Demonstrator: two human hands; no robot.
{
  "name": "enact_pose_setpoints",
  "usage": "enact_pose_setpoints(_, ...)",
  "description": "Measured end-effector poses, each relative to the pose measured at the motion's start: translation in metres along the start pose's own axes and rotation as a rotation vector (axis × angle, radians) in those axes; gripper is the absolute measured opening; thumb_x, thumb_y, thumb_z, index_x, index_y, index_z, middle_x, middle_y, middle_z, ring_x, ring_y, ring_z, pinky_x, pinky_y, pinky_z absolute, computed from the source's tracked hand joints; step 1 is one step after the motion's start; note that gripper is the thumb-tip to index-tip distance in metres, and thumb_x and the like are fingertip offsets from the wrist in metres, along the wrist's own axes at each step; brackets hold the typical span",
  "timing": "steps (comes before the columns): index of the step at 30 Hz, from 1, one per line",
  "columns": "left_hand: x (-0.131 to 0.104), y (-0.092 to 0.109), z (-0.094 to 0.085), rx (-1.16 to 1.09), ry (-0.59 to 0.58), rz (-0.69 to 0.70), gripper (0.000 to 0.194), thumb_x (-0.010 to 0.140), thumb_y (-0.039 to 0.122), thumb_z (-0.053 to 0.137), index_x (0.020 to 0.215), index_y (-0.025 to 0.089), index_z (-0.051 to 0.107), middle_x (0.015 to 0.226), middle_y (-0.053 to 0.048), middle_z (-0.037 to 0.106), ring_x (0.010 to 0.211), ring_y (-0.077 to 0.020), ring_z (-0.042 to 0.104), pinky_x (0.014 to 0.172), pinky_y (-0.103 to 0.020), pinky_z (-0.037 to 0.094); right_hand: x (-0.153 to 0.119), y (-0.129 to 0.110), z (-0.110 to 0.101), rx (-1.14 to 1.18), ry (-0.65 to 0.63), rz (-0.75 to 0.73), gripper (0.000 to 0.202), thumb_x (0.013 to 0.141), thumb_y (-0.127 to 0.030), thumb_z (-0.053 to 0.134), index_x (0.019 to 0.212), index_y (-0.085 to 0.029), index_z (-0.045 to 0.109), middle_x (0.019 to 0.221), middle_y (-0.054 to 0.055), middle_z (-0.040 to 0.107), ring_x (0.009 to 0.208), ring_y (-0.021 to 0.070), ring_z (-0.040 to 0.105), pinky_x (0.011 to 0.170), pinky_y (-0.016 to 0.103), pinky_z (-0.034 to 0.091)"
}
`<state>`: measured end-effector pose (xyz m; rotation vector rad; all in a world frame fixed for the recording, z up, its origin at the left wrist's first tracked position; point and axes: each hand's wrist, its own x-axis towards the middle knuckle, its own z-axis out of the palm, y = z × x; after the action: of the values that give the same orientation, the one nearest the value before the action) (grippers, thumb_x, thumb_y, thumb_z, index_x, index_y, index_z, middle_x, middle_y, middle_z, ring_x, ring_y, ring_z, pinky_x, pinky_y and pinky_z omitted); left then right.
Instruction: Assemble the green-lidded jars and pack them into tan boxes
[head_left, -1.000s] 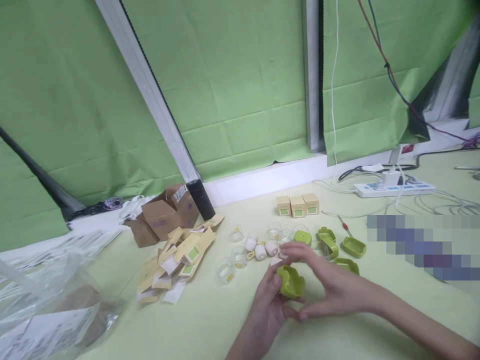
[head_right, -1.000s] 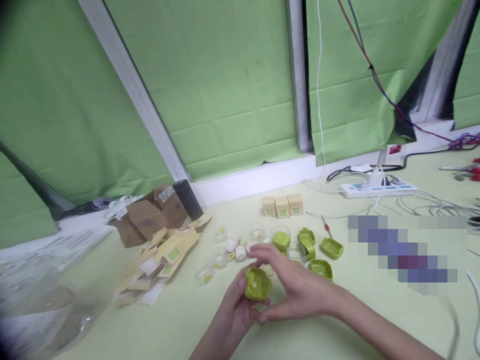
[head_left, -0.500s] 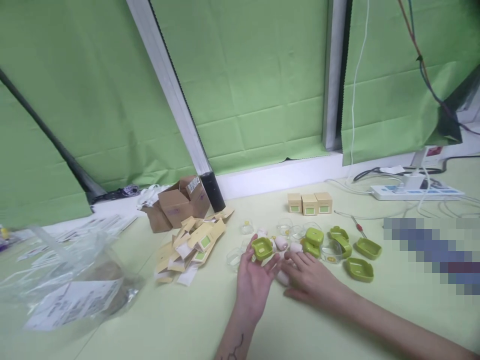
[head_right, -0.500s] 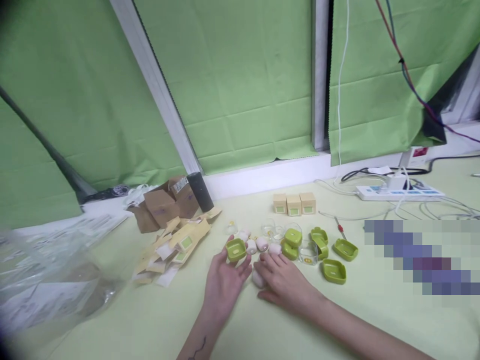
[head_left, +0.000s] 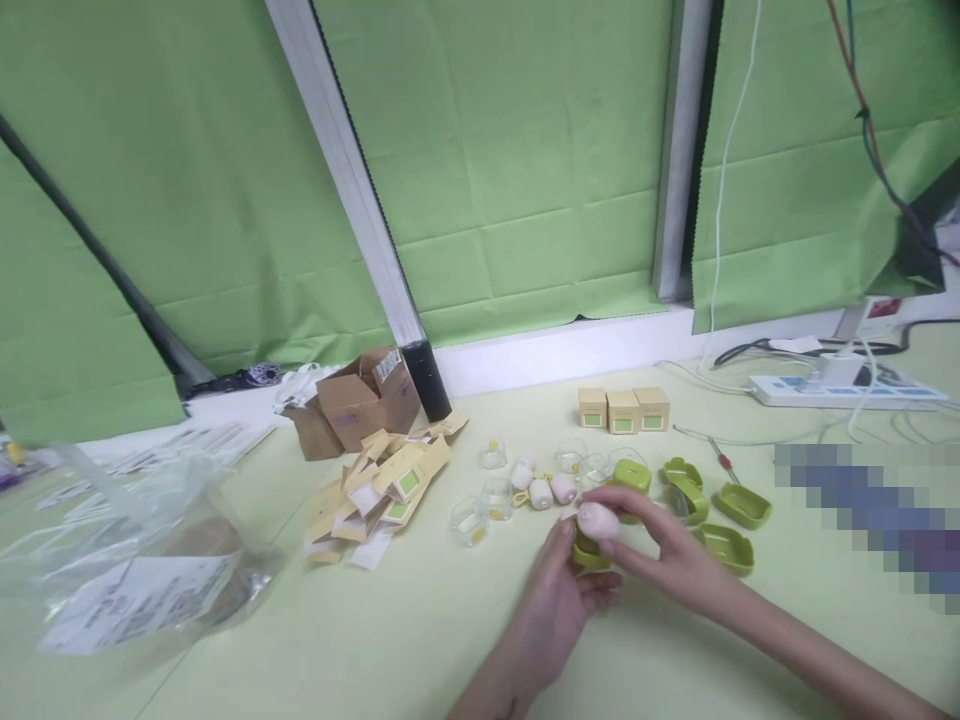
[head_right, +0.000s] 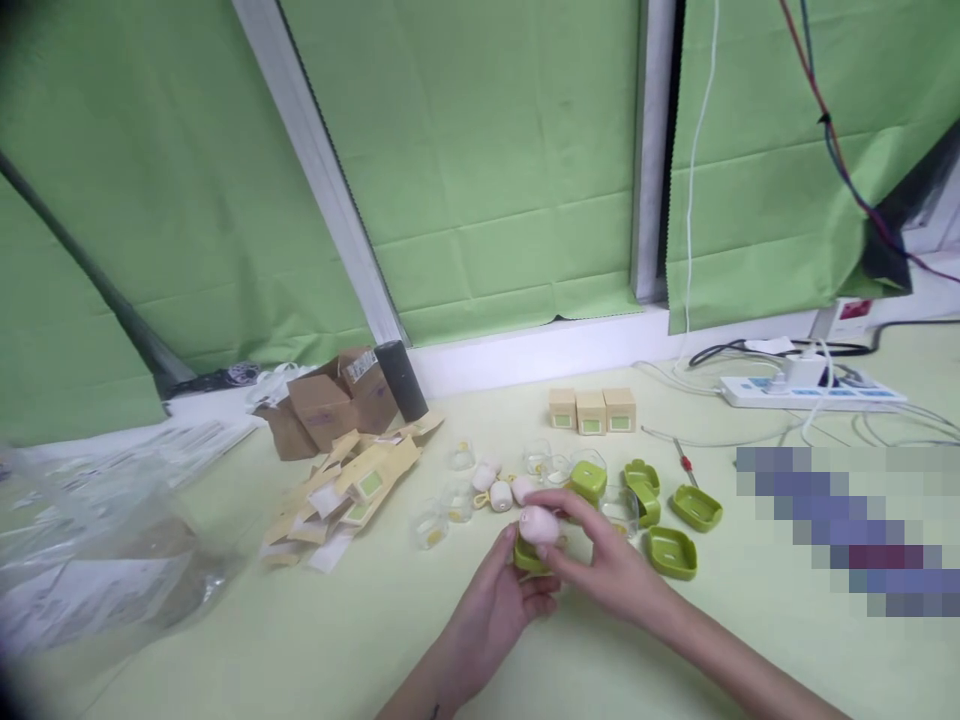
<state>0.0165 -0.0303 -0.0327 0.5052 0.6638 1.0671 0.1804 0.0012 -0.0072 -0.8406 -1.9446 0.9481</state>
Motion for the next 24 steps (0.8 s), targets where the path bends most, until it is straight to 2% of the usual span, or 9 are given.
enact_pose_setpoints(6, -0.001, 0.004, 0.007, -0.064, -0.067, 0.008, 0.030, 0.086, 0.035, 0.048, 0.101, 0.010, 0.056, 0.086, -0.008, 0.061, 0.069, -0.0141, 0.054, 0.067, -0.028, 0.040, -0.007, 0.001, 0.014, -0.143, -0.039, -0.040, 0.041, 0.085, -0.023, 0.052, 0.126, -0.028, 0.049, 0.123, 0.006, 0.057, 0.114, 0.0242, 0.051, 0.096, 0.042, 0.042)
enact_pose_setpoints(10, -0.002, 0.004, 0.010, -0.089, -0.096, 0.019, 0.027, 0.085, 0.032, 0.050, 0.102, 0.013, 0.056, 0.086, -0.005, 0.059, 0.069, -0.0128, 0.051, 0.065, -0.026, 0.040, -0.006, -0.003, 0.015, -0.205, -0.033, -0.059, 0.041, 0.083, -0.029, 0.059, 0.123, -0.027, 0.052, 0.116, 0.006, 0.060, 0.111, 0.0254, 0.052, 0.095, 0.043, 0.042)
enact_pose_setpoints(12, -0.003, 0.002, 0.009, -0.071, -0.089, -0.009, 0.028, 0.084, 0.034, 0.049, 0.101, 0.013, 0.056, 0.081, -0.003, 0.057, 0.066, -0.0126, 0.050, 0.062, -0.026, 0.040, -0.005, -0.005, 0.016, -0.203, -0.038, -0.063, 0.038, 0.084, -0.031, 0.058, 0.122, -0.028, 0.054, 0.114, 0.006, 0.060, 0.109, 0.0250, 0.052, 0.092, 0.041, 0.044)
enact_pose_setpoints(15, -0.003, 0.000, 0.007, -0.027, -0.074, -0.093, 0.031, 0.084, 0.038, 0.046, 0.098, 0.012, 0.057, 0.073, -0.002, 0.054, 0.062, -0.0126, 0.049, 0.058, -0.026, 0.039, -0.006, -0.005, 0.017, -0.218, -0.035, -0.090, 0.037, 0.085, -0.025, 0.054, 0.122, -0.029, 0.055, 0.112, 0.006, 0.059, 0.107, 0.0237, 0.053, 0.091, 0.040, 0.045)
enact_pose_setpoints(18, -0.003, 0.000, 0.008, -0.040, -0.087, -0.123, 0.028, 0.083, 0.034, 0.047, 0.094, 0.011, 0.058, 0.075, -0.003, 0.056, 0.064, -0.0134, 0.050, 0.061, -0.026, 0.038, -0.008, -0.002, 0.019, -0.255, 0.014, -0.093, 0.041, 0.083, -0.023, 0.055, 0.123, -0.027, 0.054, 0.109, 0.006, 0.062, 0.104, 0.0241, 0.055, 0.088, 0.039, 0.047)
enact_pose_setpoints(21, -0.002, 0.000, 0.010, -0.117, -0.142, -0.082, 0.026, 0.081, 0.028, 0.046, 0.097, 0.011, 0.058, 0.084, -0.005, 0.058, 0.073, -0.0153, 0.051, 0.067, -0.026, 0.038, -0.010, 0.000, 0.021, -0.266, 0.037, -0.094, 0.037, 0.081, -0.025, 0.056, 0.118, -0.027, 0.056, 0.108, 0.006, 0.064, 0.102, 0.0242, 0.057, 0.081, 0.036, 0.050)
enact_pose_setpoints(24, -0.001, -0.001, 0.011, -0.137, -0.166, -0.103, 0.024, 0.078, 0.027, 0.046, 0.093, 0.012, 0.058, 0.080, -0.004, 0.056, 0.069, -0.0146, 0.049, 0.062, -0.025, 0.035, -0.009, -0.001, 0.024, -0.271, 0.022, -0.134, 0.032, 0.078, -0.019, 0.056, 0.109, -0.025, 0.059, 0.102, 0.005, 0.067, 0.096, 0.0235, 0.059, 0.078, 0.036, 0.050)
